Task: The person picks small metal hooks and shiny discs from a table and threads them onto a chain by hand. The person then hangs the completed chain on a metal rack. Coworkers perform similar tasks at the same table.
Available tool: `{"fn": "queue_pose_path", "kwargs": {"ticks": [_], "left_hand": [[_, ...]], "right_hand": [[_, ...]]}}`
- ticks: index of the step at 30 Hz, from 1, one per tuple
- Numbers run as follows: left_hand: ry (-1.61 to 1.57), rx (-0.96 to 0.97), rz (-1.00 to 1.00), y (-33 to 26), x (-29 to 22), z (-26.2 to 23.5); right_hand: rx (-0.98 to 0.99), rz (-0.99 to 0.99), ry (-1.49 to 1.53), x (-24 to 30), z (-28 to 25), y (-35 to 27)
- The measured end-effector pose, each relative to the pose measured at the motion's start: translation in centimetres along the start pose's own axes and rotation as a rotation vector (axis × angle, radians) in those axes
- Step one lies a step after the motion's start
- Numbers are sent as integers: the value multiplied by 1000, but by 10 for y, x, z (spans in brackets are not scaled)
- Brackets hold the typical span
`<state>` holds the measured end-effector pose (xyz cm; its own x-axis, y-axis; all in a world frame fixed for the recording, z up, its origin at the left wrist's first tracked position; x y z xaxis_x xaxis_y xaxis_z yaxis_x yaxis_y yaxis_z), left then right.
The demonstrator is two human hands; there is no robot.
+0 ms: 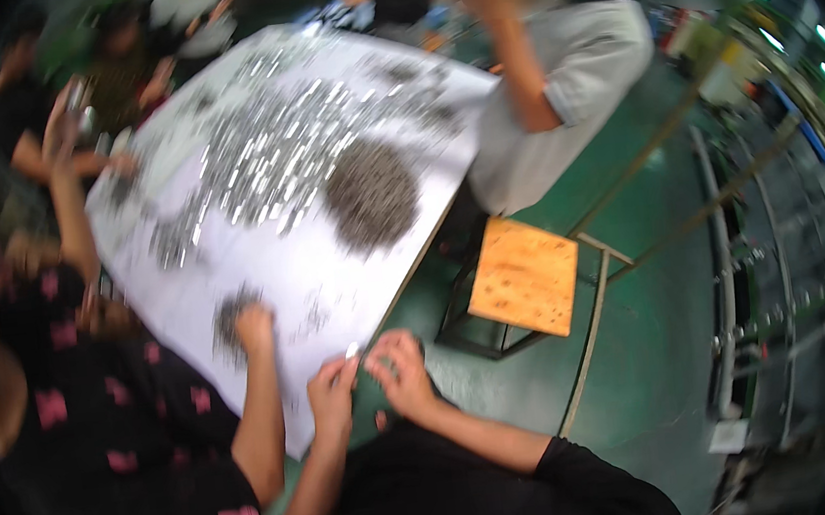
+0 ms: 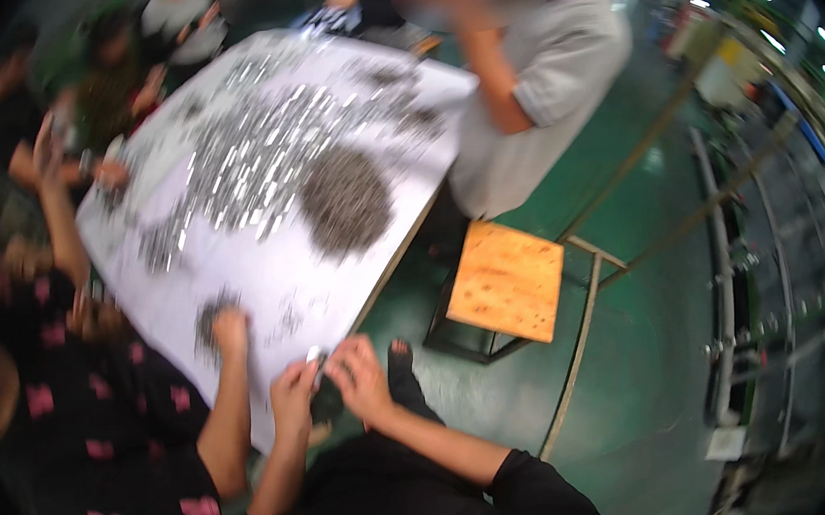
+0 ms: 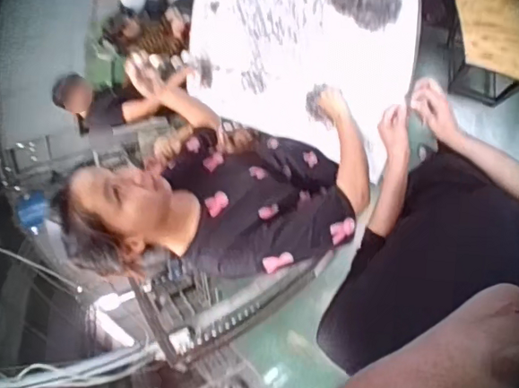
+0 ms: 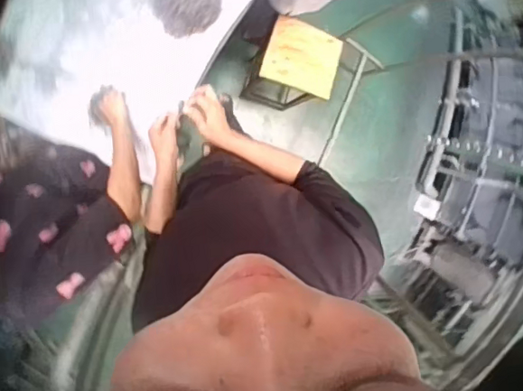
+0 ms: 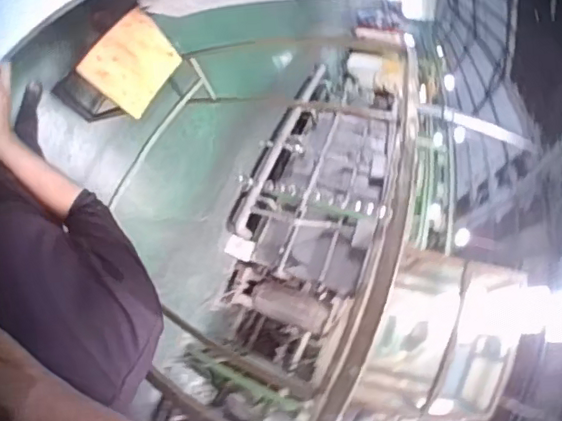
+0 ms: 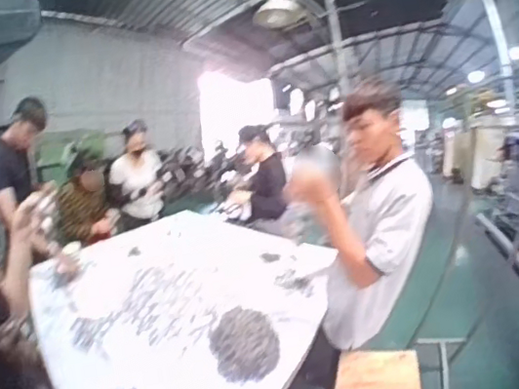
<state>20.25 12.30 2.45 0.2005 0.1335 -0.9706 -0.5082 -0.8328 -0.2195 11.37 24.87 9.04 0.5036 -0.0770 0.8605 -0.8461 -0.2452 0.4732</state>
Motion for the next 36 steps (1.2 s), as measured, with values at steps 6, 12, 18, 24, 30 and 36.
{"fn": "queue_pose_path", "kwargs": {"ticks": [6, 12, 18, 24, 30, 36], "left_hand": [[-122, -57, 129, -12, 3, -10], [-147, -77, -80, -14, 21, -17], [-50, -166, 175, -14, 5, -25], [99, -201, 200, -21, 2, -37], [125, -179, 115, -24, 5, -40], [134, -208, 155, -25, 1, -40]], "right_hand": [[63, 112, -5, -8, 10, -23], [159, 134, -58, -14, 24, -30], [268, 86, -90, -13, 32, -22], [421, 49, -101, -56, 71, 19], [842, -238, -405, -89, 193, 23], [1094, -385, -647, -107, 234, 13]]}}
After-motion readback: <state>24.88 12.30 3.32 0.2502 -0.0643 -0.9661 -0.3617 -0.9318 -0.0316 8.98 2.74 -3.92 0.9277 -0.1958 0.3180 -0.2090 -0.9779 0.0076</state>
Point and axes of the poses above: each hand's wrist, its own y-axis towards the middle knuckle, its own z-axis out of the palm, x = y × z, the point moved 9 cm from there along y, towards the middle knuckle, and after that the axes turned 14 degrees about -x, right-handed, at the moved point
